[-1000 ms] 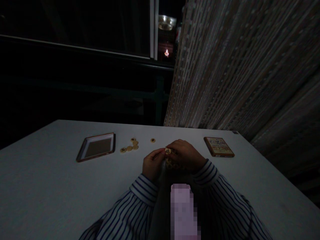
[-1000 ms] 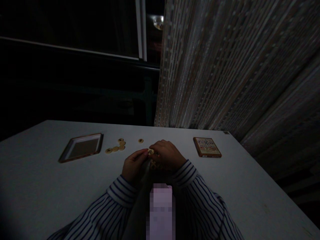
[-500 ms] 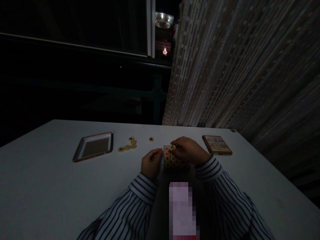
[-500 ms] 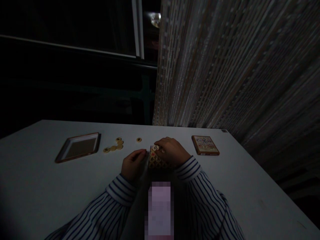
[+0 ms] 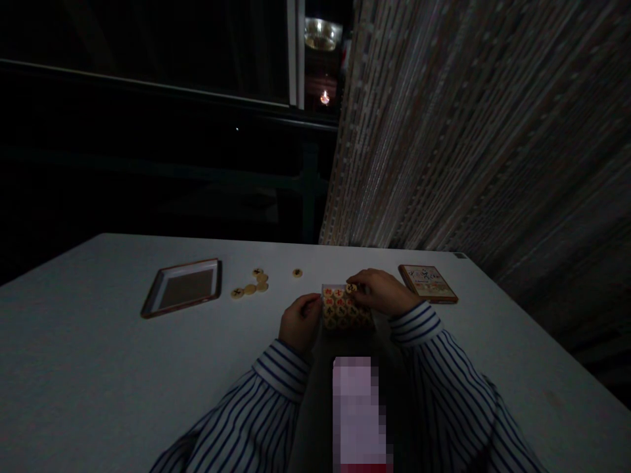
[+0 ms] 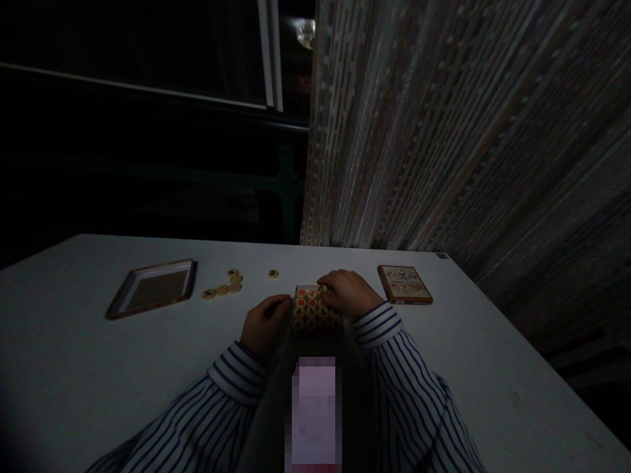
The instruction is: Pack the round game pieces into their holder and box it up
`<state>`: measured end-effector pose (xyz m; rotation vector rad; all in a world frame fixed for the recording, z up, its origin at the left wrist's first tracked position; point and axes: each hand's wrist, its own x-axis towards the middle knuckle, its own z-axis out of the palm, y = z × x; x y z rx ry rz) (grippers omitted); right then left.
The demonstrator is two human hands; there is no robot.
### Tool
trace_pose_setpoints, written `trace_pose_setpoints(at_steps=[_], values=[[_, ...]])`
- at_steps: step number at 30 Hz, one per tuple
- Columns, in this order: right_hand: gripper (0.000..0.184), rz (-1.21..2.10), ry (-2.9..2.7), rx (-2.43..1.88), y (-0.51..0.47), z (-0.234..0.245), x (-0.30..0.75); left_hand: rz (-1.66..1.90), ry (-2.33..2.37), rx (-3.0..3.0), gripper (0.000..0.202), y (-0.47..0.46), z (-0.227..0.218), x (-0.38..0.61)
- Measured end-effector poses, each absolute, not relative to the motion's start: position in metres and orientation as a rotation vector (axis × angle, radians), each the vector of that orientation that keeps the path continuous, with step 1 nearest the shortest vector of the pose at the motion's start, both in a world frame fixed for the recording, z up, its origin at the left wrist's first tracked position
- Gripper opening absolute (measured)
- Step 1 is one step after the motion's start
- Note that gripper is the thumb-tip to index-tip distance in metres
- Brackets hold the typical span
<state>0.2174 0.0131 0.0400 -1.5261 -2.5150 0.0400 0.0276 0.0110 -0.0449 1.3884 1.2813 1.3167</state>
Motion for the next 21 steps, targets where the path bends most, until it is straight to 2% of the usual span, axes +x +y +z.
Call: trace_pose_setpoints(at_steps=[21], values=[[0.031,0.013,-2.710,-1.701,0.0173,0.0328,0.2159,1.274,1.307,1.444,0.026,0.0109,-0.0460,0.0264]])
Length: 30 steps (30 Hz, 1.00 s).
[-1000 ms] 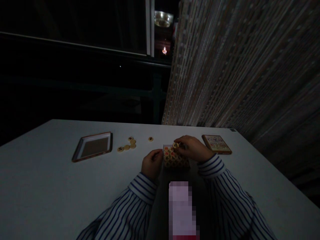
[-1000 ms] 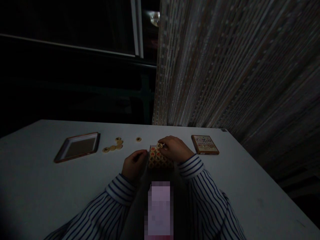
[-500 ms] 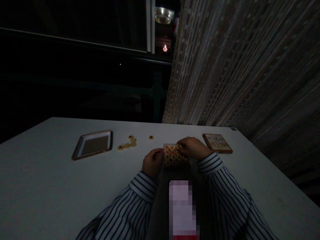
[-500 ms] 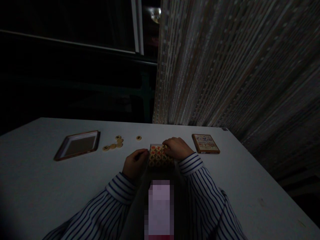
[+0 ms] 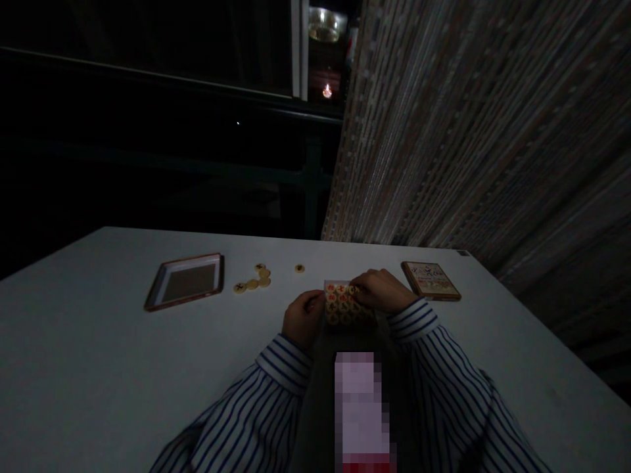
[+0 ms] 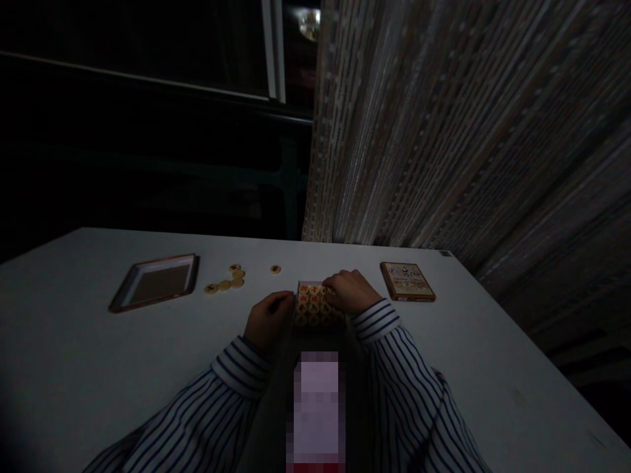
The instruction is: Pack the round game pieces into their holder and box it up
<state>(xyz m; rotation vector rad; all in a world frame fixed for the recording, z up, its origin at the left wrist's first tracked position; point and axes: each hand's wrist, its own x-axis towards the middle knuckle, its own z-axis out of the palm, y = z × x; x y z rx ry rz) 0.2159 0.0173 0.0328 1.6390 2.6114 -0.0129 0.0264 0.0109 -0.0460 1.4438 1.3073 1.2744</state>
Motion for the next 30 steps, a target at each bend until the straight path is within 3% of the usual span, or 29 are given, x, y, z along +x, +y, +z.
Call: trace_pose_setpoints(at_steps=[30], values=[[0.030,-0.010,2.569,1.597,0.0158,0.0348,0.2140,1.238,1.323,1.500,0.024,0.0109,-0.0436,0.0247]])
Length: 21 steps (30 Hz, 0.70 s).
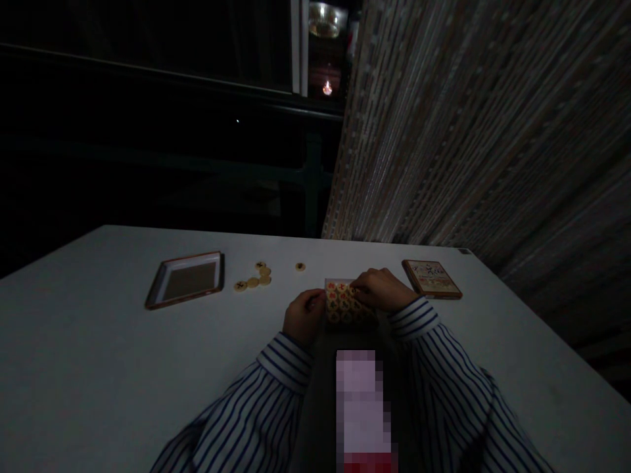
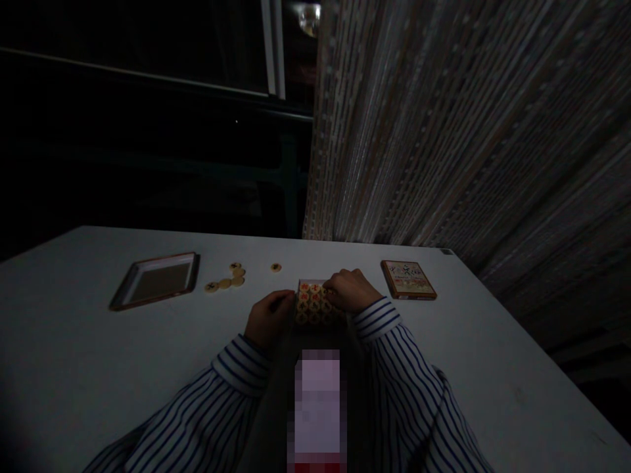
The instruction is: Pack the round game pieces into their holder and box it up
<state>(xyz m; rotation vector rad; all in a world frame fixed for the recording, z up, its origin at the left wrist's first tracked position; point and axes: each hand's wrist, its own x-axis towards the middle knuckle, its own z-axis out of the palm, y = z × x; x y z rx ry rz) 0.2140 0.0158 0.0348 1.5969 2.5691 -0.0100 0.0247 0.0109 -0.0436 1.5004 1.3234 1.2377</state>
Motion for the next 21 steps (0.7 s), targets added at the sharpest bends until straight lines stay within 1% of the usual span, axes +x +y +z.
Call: trace_pose_setpoints(at_steps=[7,17,21], values=[[0.028,-0.034,2.553,1.614,0.0155,0.0345,0.2142,1.258,1.297,1.484,0.026,0.0142,-0.0538,0.0249],[0.026,-0.046,2.539,1.587,0.0136,0.0365,0.2141,1.265,1.321,1.463,0.022,0.0118,-0.0468,0.0254],[0.027,-0.042,2.556,1.592,0.0143,0.0354,0.2150,1.246,1.319,1.471,0.024,0.0120,-0.0473,0.0250]])
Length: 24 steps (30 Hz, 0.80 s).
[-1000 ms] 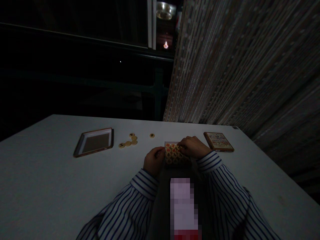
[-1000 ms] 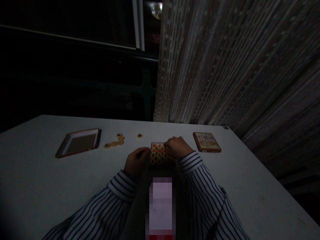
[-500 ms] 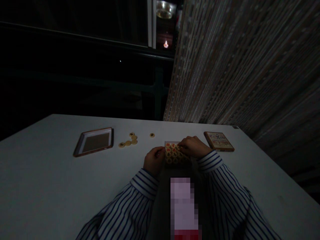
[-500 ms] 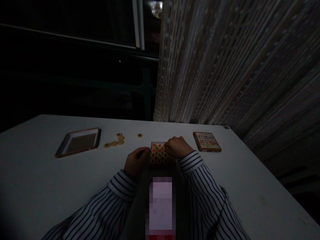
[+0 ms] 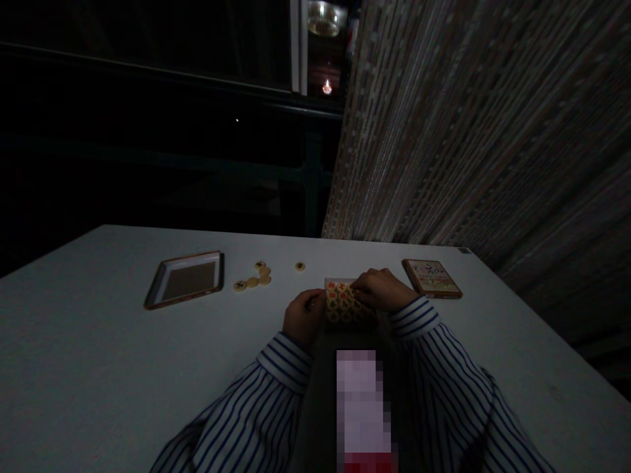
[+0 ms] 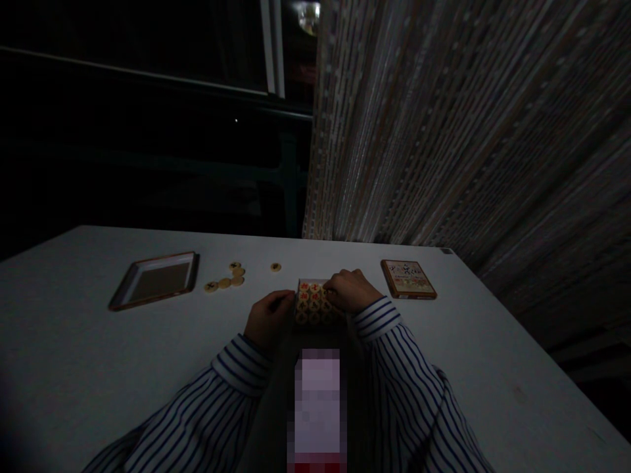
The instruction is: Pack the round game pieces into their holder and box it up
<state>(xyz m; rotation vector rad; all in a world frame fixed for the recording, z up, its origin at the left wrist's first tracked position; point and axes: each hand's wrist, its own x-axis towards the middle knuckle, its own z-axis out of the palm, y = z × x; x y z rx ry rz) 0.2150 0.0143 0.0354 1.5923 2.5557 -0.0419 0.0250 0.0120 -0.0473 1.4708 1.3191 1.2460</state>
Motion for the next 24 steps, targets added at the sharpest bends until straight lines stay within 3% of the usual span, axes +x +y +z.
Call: trace_pose_setpoints(at_steps=[24], values=[[0.027,0.007,2.564,1.577,0.0147,0.0351,0.2144,1.253,1.327,1.487,0.023,0.0109,-0.0464,0.0259]])
